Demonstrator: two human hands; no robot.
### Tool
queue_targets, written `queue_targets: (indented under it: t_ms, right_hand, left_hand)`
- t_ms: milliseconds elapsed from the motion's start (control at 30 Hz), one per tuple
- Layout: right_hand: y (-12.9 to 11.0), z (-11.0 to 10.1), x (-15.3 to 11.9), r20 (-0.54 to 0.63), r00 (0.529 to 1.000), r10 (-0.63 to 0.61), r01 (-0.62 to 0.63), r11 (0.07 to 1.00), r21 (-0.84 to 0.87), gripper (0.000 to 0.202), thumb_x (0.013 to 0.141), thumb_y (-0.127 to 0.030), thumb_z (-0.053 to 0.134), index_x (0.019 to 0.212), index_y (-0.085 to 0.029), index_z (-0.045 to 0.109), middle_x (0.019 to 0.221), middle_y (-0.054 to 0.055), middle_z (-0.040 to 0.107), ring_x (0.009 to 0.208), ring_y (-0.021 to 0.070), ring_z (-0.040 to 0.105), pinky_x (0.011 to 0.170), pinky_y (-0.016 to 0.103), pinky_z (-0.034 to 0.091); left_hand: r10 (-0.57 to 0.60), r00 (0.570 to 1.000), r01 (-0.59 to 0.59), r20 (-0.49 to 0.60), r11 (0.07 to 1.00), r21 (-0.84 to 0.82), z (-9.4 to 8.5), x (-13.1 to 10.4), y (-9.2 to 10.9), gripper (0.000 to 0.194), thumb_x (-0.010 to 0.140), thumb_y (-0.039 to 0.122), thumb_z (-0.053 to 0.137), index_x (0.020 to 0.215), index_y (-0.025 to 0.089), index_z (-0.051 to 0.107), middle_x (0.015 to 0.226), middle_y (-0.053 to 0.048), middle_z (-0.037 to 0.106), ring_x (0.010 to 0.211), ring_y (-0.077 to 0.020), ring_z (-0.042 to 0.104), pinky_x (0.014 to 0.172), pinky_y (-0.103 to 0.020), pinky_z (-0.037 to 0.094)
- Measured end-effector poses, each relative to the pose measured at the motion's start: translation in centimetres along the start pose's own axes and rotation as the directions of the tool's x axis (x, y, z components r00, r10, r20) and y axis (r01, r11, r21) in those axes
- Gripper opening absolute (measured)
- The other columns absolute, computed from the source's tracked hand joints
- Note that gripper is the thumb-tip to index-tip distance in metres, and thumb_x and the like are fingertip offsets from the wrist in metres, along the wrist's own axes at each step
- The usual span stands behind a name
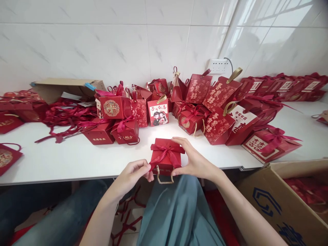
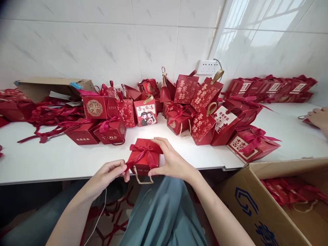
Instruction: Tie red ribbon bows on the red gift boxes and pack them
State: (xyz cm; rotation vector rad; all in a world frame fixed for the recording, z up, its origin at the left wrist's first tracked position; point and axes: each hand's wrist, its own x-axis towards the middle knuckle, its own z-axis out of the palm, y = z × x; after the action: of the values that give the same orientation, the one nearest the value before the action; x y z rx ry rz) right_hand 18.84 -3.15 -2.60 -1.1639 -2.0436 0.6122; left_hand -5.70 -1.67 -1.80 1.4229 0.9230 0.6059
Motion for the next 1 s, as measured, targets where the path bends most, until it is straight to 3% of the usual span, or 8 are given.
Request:
queue_targets:
  t_ms: [133,267,333,533,600,667,767,1000]
  right_hand:
    - [-0.4,-0.7,-0.2,-0.01,1.0,0.002,-0.001,1.0,0.014,0.094,0.063,-0.061,0.072,0.139,-0.024,0.029,0.145,0.015,0.03,0.136,0.0317,0.028,0.11,0.047,0.029]
    - [-2.4,-1.1,0.6,-0.184,0.982,-0.032,0.024,0.999,-0.049,0.047,0.089,-0.05,0.047,0.127,-0.023,0.047,0.134,0.013,0.046,0.127,0.0277,0.042,0.105,0.047,0.034]
    - [-3.5,-0.8,1.3,-0.18,0.982,-0.058,0.035,0.991,-0.132,0.034,0.091,-0.04,0.047,0.118,-0.021,0.055,0.126,0.013,0.053,0.121,0.0258,0.048,0.101,0.046,0.038]
    - [-4.4,0.9,1.9,-0.025,0.995,-0.099,0.088,0.952,-0.294,0.049,0.082,-0.038,0.062,0.125,-0.02,0.049,0.128,0.012,0.054,0.12,0.025,0.048,0.107,0.051,0.027]
    - [-4.2,1.2,1.8,-0.029,0.995,-0.099,0.085,0.948,-0.308,0.049,0.084,-0.035,0.061,0.127,-0.02,0.045,0.129,0.011,0.054,0.12,0.0237,0.048,0.108,0.051,0.025]
    - [-4.0,1.4,1.7,-0.037,0.995,-0.09,0.075,0.95,-0.304,0.049,0.084,-0.034,0.06,0.128,-0.02,0.043,0.128,0.011,0.055,0.12,0.0227,0.049,0.108,0.05,0.026]
    - [-4.0,1.5,1.7,-0.037,0.997,-0.068,0.054,0.955,-0.291,0.051,0.085,-0.033,0.059,0.13,-0.021,0.04,0.126,0.01,0.056,0.119,0.0223,0.049,0.108,0.05,0.025]
    - [-3.5,2.0,1.5,-0.025,0.997,-0.067,0.056,0.946,-0.318,0.046,0.086,-0.031,0.055,0.127,-0.02,0.039,0.129,0.011,0.054,0.122,0.0226,0.047,0.109,0.054,0.023]
  left_hand:
    - [0.016,0.999,-0.018,0.038,0.999,0.049,-0.1,-0.3,-0.4,0.032,0.086,0.04,0.049,0.065,0.018,0.057,0.07,-0.003,0.064,0.07,-0.0151,0.058,0.072,-0.027,0.043]
    - [0.047,0.996,-0.053,0.075,0.995,0.083,-0.2,-0.3,0.0,0.032,0.087,0.041,0.048,0.069,0.017,0.06,0.075,-0.003,0.065,0.074,-0.0152,0.059,0.075,-0.026,0.043]
    - [0.033,0.992,-0.05,0.118,0.989,0.137,-0.5,-0.3,0.3,0.032,0.087,0.041,0.048,0.071,0.017,0.061,0.079,-0.003,0.067,0.077,-0.0152,0.059,0.077,-0.025,0.044]
    - [-0.153,0.945,0.041,0.289,0.933,0.358,-2.9,-0.5,0.6,0.031,0.084,0.044,0.051,0.075,0.017,0.063,0.085,-0.003,0.068,0.082,-0.0163,0.06,0.078,-0.025,0.045]
    - [-0.131,0.97,0.048,0.203,0.928,0.37,-3.5,-0.1,0.6,0.031,0.083,0.045,0.053,0.075,0.017,0.063,0.082,-0.003,0.067,0.082,-0.0167,0.06,0.078,-0.026,0.045]
    - [-0.038,0.999,0.044,-0.026,0.953,0.3,-3.6,0.7,0.7,0.033,0.082,0.047,0.051,0.074,0.016,0.06,0.077,-0.002,0.064,0.073,-0.0154,0.059,0.072,-0.026,0.046]
    - [0.077,0.96,-0.032,-0.268,0.985,0.17,-2.5,2.4,1.1,0.038,0.08,0.053,0.048,0.077,0.016,0.057,0.078,-0.002,0.06,0.063,-0.0132,0.055,0.059,-0.025,0.044]
    - [0.205,0.931,-0.15,-0.304,0.97,0.193,0.6,4.8,1.3,0.026,0.077,0.043,0.055,0.072,0.017,0.054,0.066,0.003,0.054,0.063,-0.0118,0.051,0.061,-0.023,0.041]
